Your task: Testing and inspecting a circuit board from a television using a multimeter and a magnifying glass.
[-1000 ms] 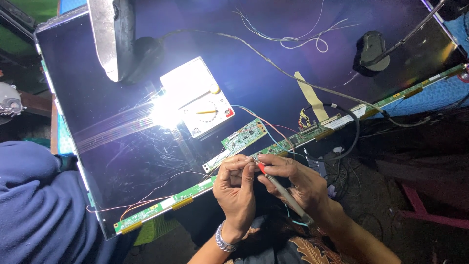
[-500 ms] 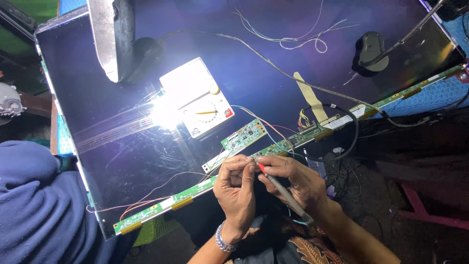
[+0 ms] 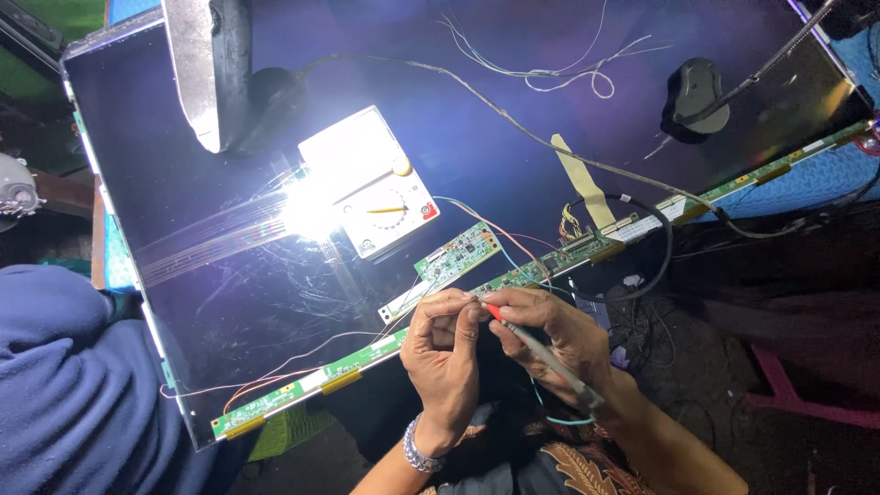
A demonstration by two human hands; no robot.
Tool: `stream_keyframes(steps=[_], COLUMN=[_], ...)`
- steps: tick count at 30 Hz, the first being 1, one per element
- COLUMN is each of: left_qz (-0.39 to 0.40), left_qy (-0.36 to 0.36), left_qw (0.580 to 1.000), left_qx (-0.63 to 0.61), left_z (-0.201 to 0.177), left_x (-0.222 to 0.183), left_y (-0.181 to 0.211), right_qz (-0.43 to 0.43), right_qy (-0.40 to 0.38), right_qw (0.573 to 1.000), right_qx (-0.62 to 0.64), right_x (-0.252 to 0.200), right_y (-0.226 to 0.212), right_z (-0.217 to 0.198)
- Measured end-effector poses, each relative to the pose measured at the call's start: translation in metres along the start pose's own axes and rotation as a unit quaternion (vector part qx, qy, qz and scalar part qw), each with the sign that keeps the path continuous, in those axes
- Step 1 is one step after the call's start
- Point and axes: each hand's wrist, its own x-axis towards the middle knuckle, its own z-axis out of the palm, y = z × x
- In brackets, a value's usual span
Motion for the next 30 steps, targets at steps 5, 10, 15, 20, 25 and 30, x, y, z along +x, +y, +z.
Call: stream_keyframes(steps=[5, 10, 15, 20, 25, 30], left_qz=[-0.024, -0.014, 0.180, 0.221, 0.223, 0.239], left_qy=[-0.021, -0.095, -0.169, -0.212, -0.250, -0.273], left_qw=[0.999, 0.993, 0.934, 0.833, 0.800, 0.764], left_qx=[-0.038, 0.063, 0.260, 0.461, 0.498, 0.533], left_z=[-0.001, -0.014, -0.027, -0.030, -0.028, -0.029], left_x=[0.001, 0.003, 0.001, 0.009, 0.015, 0.008], left_y=[0.005, 0.024, 0.021, 0.012, 0.019, -0.010], right_qz=[0.043, 0.114, 0.112, 0.106, 0.200, 0.152], right_qy=[0.009, -0.014, -0.049, -0.040, -0.046, 0.001], right_qw=[0.999, 0.988, 0.988, 0.989, 0.975, 0.986], right_qx=[-0.018, -0.099, -0.094, -0.090, -0.086, -0.064], right_x=[0.000, 0.001, 0.008, 0.014, 0.011, 0.013], right_y=[0.002, 0.005, 0.012, 0.016, 0.017, 0.014], right_z=[-0.002, -0.003, 0.000, 0.002, 0.006, -0.001])
